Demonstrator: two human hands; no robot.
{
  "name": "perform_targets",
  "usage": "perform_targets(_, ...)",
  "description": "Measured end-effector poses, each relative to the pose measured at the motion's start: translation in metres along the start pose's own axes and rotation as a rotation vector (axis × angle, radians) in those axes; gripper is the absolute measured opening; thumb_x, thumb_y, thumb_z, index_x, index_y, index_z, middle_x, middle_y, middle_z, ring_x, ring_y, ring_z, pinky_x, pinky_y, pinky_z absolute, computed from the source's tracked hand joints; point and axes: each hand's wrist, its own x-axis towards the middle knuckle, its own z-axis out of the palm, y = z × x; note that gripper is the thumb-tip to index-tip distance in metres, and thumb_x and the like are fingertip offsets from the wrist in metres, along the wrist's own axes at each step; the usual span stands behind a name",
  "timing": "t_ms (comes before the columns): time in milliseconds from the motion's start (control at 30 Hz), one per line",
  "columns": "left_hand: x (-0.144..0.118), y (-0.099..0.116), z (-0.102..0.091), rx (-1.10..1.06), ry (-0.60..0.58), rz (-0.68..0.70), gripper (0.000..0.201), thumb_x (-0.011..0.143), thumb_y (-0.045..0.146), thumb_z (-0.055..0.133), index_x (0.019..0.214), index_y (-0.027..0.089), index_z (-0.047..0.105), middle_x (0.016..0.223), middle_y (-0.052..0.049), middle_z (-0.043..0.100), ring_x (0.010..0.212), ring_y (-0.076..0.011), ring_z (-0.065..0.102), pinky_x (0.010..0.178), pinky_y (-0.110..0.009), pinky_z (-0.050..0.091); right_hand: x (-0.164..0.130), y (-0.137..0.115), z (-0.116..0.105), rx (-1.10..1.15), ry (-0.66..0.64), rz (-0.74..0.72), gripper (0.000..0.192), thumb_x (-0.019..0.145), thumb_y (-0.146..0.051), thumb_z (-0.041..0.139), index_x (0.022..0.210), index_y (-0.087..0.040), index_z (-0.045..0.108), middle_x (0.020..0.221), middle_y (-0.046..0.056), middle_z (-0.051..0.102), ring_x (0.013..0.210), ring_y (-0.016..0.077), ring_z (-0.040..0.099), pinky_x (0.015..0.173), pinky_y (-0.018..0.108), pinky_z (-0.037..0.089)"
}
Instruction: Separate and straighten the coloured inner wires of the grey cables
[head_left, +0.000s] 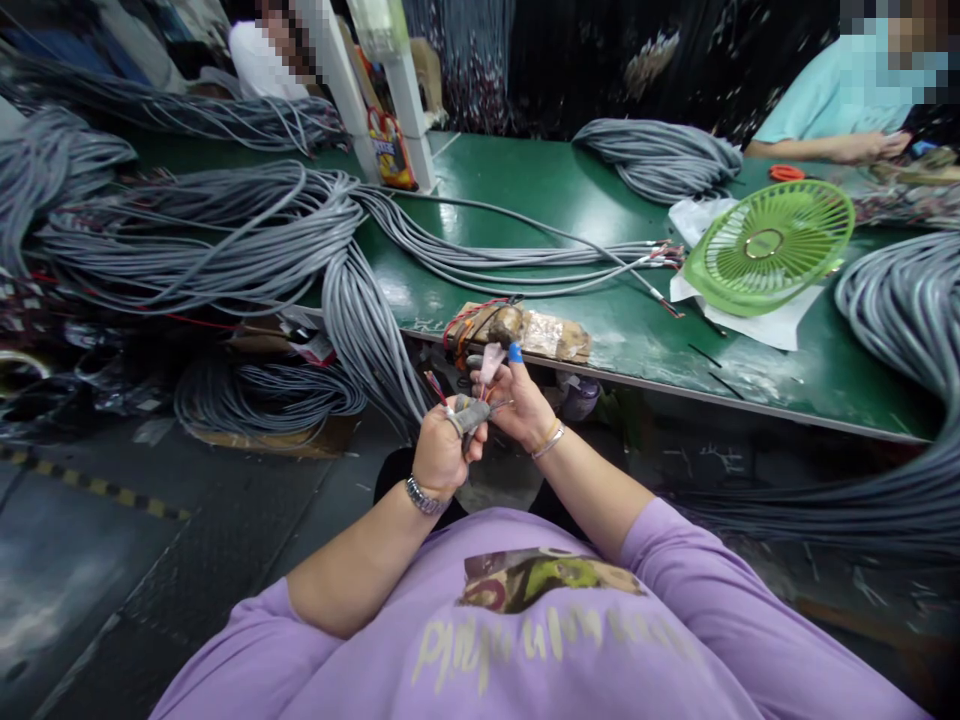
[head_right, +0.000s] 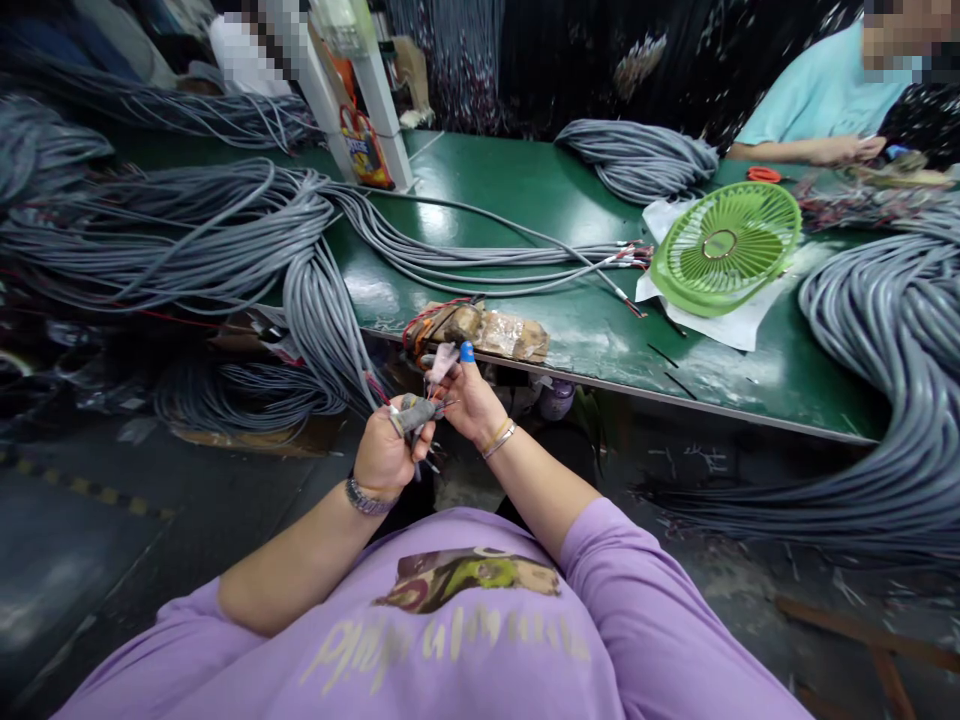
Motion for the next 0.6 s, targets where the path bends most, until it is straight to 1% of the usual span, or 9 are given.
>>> perform_targets(67,-0.0042,-0.0002,0.0003,0.009,0.005,-0.003,0.031,0.066,0.039,0.074,0.063,0.017,0.052,0.046,0.003,0.055,0.029,-0.0044,0.039,0.029,-0.015,0.023,-0.0017,-0.0029,-0.0021,-0.02,-0.027,0.028,0.056,0.083,-0.07,0.048,0.086,-0.017,0.065,0.075,0.003,0.066,0.06,0.0123,0.055,0.054,0.025,0.044)
perform_targets(133,-0.0066,-0.0003,0.0003,-0.006,0.015,-0.005,0.031,0.065,0.039,0.074,0.064,0.017,0.053,0.047,0.004,0.056,0.029,-0.0043,0.039,0.029,-0.015,0.023,-0.0029,-0.005,-0.003,-0.029,-0.036,0.033,0.048,0.084,-0.064,0.051,0.087,-0.018,0.065,0.079,0.003,0.067,0.061,0.0123,0.055,0.055,0.025,0.045)
perform_targets(233,-0.0058,0.0003,-0.0005,-0.042,0.04,0.001,0.028,0.066,0.037,0.073,0.067,0.016,0.054,0.047,0.004,0.055,0.03,-0.0044,0.04,0.029,-0.015,0.023,-0.0036,-0.0051,-0.0031,-0.047,-0.008,-0.008,0.032,0.085,-0.049,0.059,0.083,-0.018,0.064,0.073,0.001,0.064,0.057,0.0098,0.052,0.053,0.022,0.043)
perform_targets(300,-0.0036,0.0013,-0.0007,-0.053,0.051,-0.003,0.025,0.066,0.035,0.072,0.069,0.016,0.055,0.047,0.004,0.055,0.03,-0.0045,0.04,0.029,-0.015,0.023,-0.0032,-0.0035,-0.0035,-0.076,0.008,-0.062,0.027,0.083,-0.044,0.063,0.08,-0.017,0.063,0.068,-0.001,0.062,0.054,0.0087,0.049,0.049,0.021,0.04)
perform_targets(467,0.0013,0.0048,0.002,-0.079,0.061,-0.027,0.024,0.064,0.034,0.07,0.068,0.016,0.055,0.046,0.004,0.054,0.03,-0.0045,0.039,0.029,-0.015,0.023,-0.0014,0.0,-0.0056,-0.148,-0.02,-0.174,0.032,0.077,-0.047,0.07,0.079,-0.016,0.064,0.067,-0.001,0.061,0.055,0.0082,0.05,0.051,0.021,0.041)
perform_targets(600,0.0028,0.0059,0.0044,-0.092,0.058,-0.034,0.022,0.063,0.033,0.069,0.069,0.017,0.055,0.046,0.004,0.054,0.03,-0.0046,0.038,0.029,-0.015,0.023,-0.0013,-0.0004,-0.0044,-0.156,0.009,-0.162,0.035,0.078,-0.05,0.069,0.081,-0.015,0.065,0.069,0.0,0.063,0.057,0.0082,0.052,0.052,0.021,0.041)
